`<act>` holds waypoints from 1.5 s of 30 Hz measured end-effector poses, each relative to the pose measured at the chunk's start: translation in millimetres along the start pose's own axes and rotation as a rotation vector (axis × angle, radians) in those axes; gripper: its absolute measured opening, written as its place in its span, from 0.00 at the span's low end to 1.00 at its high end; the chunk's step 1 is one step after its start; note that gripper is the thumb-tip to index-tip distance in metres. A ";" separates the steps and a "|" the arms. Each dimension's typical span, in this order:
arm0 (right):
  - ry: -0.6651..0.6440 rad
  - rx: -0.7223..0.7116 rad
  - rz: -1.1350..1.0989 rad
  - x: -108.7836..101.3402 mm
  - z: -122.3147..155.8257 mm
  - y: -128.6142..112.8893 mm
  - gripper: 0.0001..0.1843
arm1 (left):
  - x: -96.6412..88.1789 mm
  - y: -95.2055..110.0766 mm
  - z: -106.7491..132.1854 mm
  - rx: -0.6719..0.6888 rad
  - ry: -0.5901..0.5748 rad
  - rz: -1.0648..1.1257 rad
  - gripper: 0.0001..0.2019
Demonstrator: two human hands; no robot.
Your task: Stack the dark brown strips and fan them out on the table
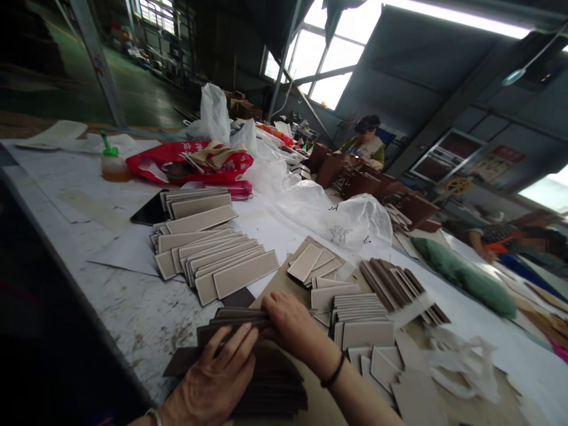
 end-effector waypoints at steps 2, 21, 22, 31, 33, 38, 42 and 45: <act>0.036 -0.010 -0.037 4.0 1.5 -9.3 0.06 | -0.3 -1.4 2.2 0.034 0.093 -0.046 0.28; 0.383 0.340 -1.077 64.2 86.3 26.6 0.30 | -32.5 -10.0 6.3 -0.253 0.029 0.028 0.42; 0.358 0.294 -1.071 63.6 84.4 18.5 0.30 | -34.9 -10.6 5.4 -0.264 0.036 0.022 0.41; 0.518 0.266 -0.852 57.3 86.8 -3.7 0.35 | -47.7 -21.4 7.1 -0.228 0.135 -0.011 0.34; 0.539 0.248 -0.831 60.4 83.3 -4.9 0.34 | -48.2 -34.8 22.3 -0.226 0.223 -0.061 0.39; 0.599 0.270 -0.827 57.9 79.2 -4.7 0.28 | -38.7 -66.7 58.4 -0.167 0.415 0.105 0.50; 0.664 0.277 -0.907 54.3 74.7 -10.2 0.19 | -29.9 -63.8 57.8 -0.127 0.448 0.298 0.42; 0.741 0.329 -0.923 53.9 70.8 -11.7 0.17 | -31.9 -57.1 51.7 -0.109 0.467 0.343 0.39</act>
Point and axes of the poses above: each hand's wrist, its own z-axis away from the middle knuckle, its own x-axis out of the palm, y = z × x, the point moved 5 cm from there along -z, towards the middle knuckle, and after that the axes turned 1 degree about x, right-handed, at the moved point
